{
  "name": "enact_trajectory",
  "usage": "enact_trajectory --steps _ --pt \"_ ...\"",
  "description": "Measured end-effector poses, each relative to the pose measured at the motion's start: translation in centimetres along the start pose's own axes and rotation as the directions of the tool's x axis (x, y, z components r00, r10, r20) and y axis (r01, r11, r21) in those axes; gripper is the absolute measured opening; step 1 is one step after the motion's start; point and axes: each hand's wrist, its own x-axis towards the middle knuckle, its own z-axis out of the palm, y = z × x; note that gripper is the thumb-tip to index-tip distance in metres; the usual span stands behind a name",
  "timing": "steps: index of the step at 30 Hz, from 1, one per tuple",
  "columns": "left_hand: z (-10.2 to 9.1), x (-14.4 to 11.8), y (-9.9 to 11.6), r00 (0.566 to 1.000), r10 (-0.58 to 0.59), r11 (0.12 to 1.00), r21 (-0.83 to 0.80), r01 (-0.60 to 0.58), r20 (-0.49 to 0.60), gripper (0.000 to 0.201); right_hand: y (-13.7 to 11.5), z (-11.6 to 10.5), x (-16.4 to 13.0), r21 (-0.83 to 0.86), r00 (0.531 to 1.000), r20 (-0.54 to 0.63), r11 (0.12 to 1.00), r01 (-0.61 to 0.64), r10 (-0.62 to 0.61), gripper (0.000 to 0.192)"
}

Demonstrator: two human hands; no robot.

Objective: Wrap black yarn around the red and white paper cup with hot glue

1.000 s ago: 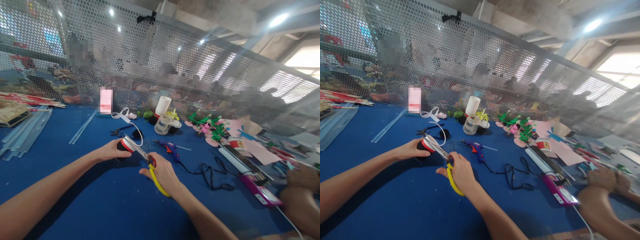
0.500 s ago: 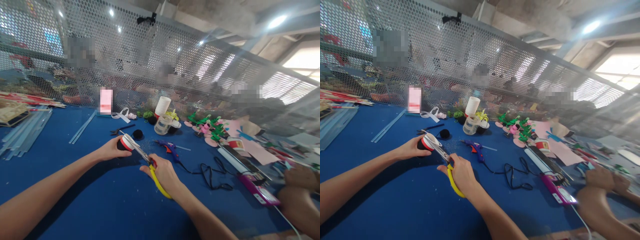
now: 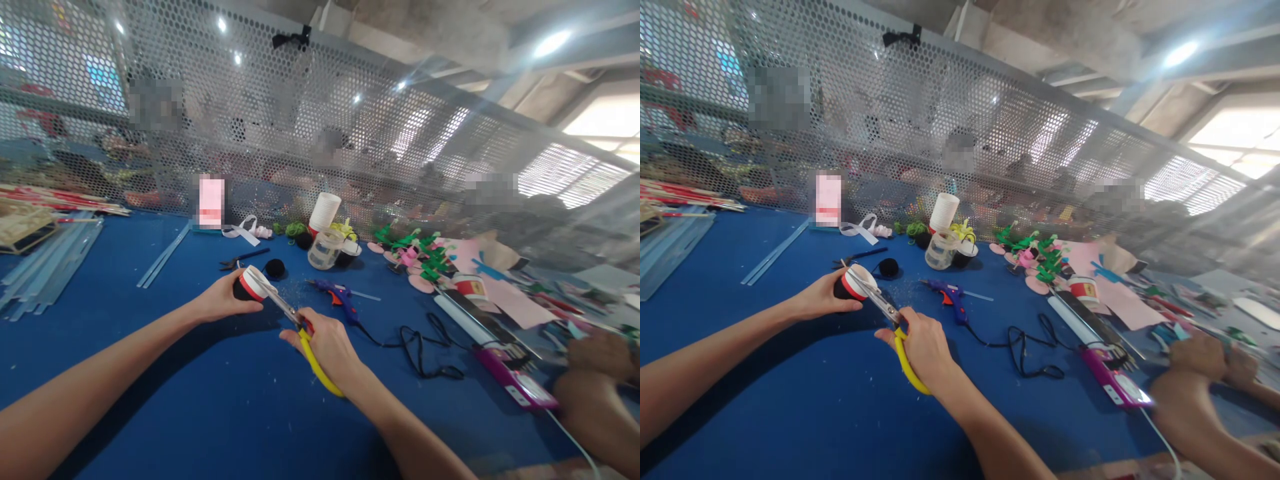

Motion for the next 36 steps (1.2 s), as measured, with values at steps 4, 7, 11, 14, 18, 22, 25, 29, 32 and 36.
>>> enact_trajectory --steps 4,7,11,14,18,22,25,29,32,36 --pt "-0.1 0.1 -0.2 1.000 0.022 1.000 0.018 -0.022 -0.010 0.057 -0.1 -0.2 0.0 0.018 1.000 0.014 1.000 -0.006 0.006 0.028" --pt "-0.1 0.1 -0.2 1.000 0.021 1.000 0.022 -0.021 -0.007 0.059 -0.2 -0.2 0.0 0.016 1.000 0.019 1.000 -0.016 0.015 0.029" --pt "0.0 0.1 -0.1 1.000 0.020 0.999 0.037 -0.020 -0.016 0.059 -0.2 -0.3 0.1 0.016 0.999 0.031 1.000 -0.025 0.024 0.029" --pt "0.0 0.1 -0.1 1.000 0.012 0.999 0.048 -0.011 -0.021 0.060 -0.2 -0.3 0.1 0.014 0.999 0.036 1.000 -0.026 0.025 0.029" --pt "-0.1 0.1 -0.1 1.000 0.008 1.000 0.026 -0.007 -0.028 0.062 -0.1 -0.3 0.1 0.042 0.999 0.031 0.999 -0.026 0.025 0.030" --pt "-0.3 0.0 0.0 0.998 -0.056 0.992 -0.116 0.057 0.008 0.060 0.6 -0.6 0.5 0.059 0.998 0.022 0.997 -0.057 0.056 0.038" --pt "-0.6 -0.2 0.2 0.995 -0.081 0.939 -0.328 0.098 0.065 0.059 1.6 -1.1 0.8 -0.003 0.989 0.027 0.989 -0.148 0.148 0.039" --pt "-0.9 -0.5 0.2 0.974 -0.042 0.802 -0.574 0.165 0.222 0.056 2.7 -2.1 0.8 -0.153 0.963 0.112 0.962 -0.227 0.245 0.036" --pt "-1.1 -0.7 0.0 0.936 0.003 0.714 -0.656 0.244 0.352 0.053 2.9 -2.8 0.7 -0.222 0.933 0.214 0.945 -0.241 0.288 0.033" --pt "-1.3 -0.8 -0.3 0.889 0.074 0.647 -0.700 0.302 0.452 0.052 2.7 -3.2 0.8 -0.303 0.882 0.302 0.914 -0.270 0.361 0.030"
